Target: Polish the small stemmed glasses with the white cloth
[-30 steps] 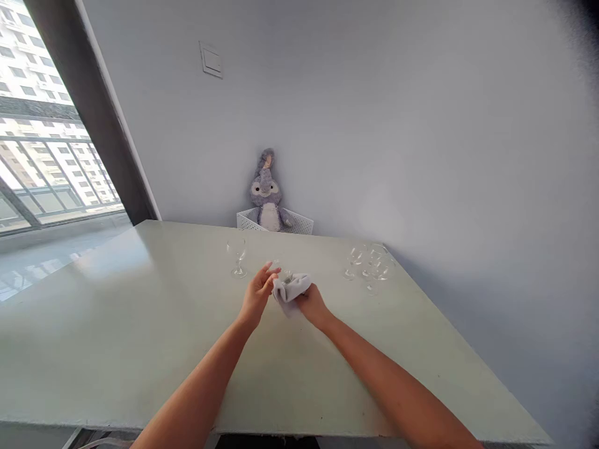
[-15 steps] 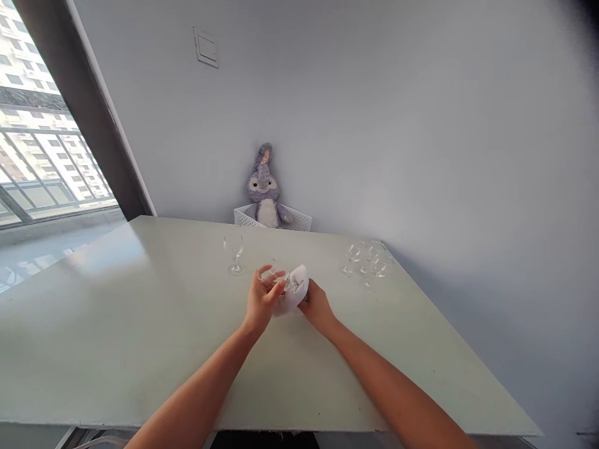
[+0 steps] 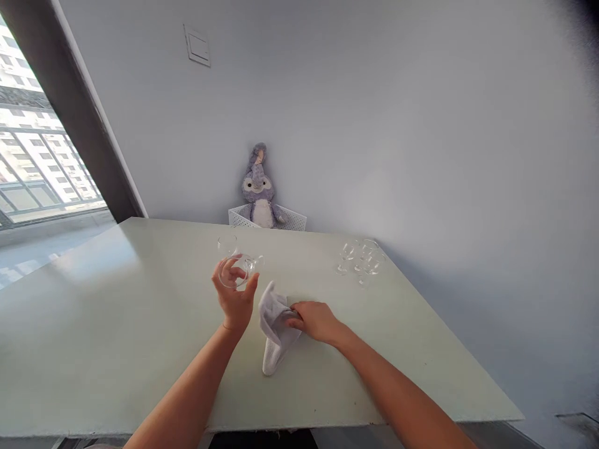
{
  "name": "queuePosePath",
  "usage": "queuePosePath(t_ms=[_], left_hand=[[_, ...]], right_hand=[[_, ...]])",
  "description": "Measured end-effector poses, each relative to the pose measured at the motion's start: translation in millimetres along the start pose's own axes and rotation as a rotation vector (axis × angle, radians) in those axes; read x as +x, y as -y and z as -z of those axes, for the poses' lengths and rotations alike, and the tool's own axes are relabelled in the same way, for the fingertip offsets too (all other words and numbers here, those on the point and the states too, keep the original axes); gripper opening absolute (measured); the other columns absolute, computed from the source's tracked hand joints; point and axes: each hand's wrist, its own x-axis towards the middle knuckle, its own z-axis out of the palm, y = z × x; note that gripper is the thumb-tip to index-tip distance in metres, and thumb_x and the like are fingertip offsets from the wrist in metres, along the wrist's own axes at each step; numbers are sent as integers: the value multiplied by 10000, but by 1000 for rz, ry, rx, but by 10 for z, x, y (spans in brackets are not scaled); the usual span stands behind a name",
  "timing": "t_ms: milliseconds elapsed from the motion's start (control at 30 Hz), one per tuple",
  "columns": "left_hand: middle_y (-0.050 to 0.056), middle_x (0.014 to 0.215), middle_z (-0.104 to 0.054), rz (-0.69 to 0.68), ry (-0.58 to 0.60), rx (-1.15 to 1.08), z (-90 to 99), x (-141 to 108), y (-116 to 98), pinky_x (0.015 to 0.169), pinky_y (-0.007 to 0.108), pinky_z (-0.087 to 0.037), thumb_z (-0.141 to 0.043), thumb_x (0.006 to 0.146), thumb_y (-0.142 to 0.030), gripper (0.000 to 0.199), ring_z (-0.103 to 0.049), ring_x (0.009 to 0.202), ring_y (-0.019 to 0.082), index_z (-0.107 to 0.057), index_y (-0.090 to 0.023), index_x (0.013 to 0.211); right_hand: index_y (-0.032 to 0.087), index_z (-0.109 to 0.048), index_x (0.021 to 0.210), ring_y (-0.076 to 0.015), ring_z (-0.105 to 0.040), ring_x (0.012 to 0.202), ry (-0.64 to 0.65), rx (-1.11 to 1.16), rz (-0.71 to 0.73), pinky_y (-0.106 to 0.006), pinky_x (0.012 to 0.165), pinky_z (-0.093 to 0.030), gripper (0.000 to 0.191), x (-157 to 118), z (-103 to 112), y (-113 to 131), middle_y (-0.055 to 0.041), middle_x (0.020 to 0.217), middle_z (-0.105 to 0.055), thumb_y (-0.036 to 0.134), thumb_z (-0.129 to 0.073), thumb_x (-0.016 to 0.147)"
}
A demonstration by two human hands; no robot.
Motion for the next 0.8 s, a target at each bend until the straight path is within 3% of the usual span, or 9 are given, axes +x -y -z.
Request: queuePosePath(t_ms=[100, 200, 333, 433, 500, 600, 700, 800], left_hand=[[89, 1095, -526, -118, 43, 30, -13, -37, 8, 767, 357, -438, -661, 677, -244, 580, -490, 652, 93, -334, -216, 1155], [81, 1055, -539, -116, 257, -49, -94, -241, -46, 736, 339, -446, -660, 682, -255, 581, -525, 713, 120, -344, -226, 1169], [105, 1058, -554, -60, 580, -188, -196, -558, -123, 688, 325, -463, -642, 707, -362, 591, -530, 707, 133, -347, -227, 1200], [132, 1183, -505, -19, 707, -157, -208, -615, -115, 678, 327, -469, -638, 708, -387, 672, -534, 760, 145, -288, -248, 1264], [117, 1223, -478, 44, 681, -86, -195, -565, -82, 680, 320, -466, -637, 711, -372, 666, -533, 800, 149, -286, -269, 1268], [81, 1185, -495, 228, 516, -11, -174, -450, -19, 674, 296, -459, -586, 754, -345, 526, -526, 784, 131, -346, -274, 1217], [57, 1082, -531, 423, 353, -44, -161, -359, 61, 618, 258, -449, -561, 765, -362, 445, -520, 724, 116, -383, -261, 1160], [24, 940, -552, 615, 197, -126, -145, -283, 166, 573, 233, -439, -559, 753, -393, 369, -512, 649, 100, -435, -242, 1065]], right_hand=[[237, -599, 942, -128, -516, 627, -141, -4, 9, -249, 587, -376, 309, -66, 268, 9, -14, 812, -576, 478, -453, 815], [238, -498, 1149, -111, -494, 621, -304, 61, 96, -252, 633, -405, 343, -136, 371, 100, -24, 895, -552, 396, -421, 855], [209, -591, 921, -125, -498, 661, -290, 40, 195, -242, 621, -392, 193, -137, 189, 136, -25, 823, -554, 296, -437, 841], [203, -602, 805, -128, -520, 675, -311, 203, 103, -237, 630, -391, 191, -52, 83, -108, -11, 777, -583, 295, -436, 824], [186, -612, 837, -137, -523, 639, -394, 338, -81, -242, 608, -391, 225, 20, 103, -393, -7, 727, -595, 345, -459, 791], [148, -619, 869, -147, -509, 580, -531, 431, -373, -252, 569, -379, 313, 112, 221, -863, -2, 635, -581, 397, -499, 722], [127, -618, 860, -158, -520, 606, -586, 432, -460, -262, 582, -378, 347, 164, 325, -1220, -18, 643, -586, 406, -510, 685], [123, -616, 822, -153, -505, 580, -612, 420, -501, -265, 559, -368, 351, 185, 359, -1402, -20, 618, -575, 422, -502, 676]])
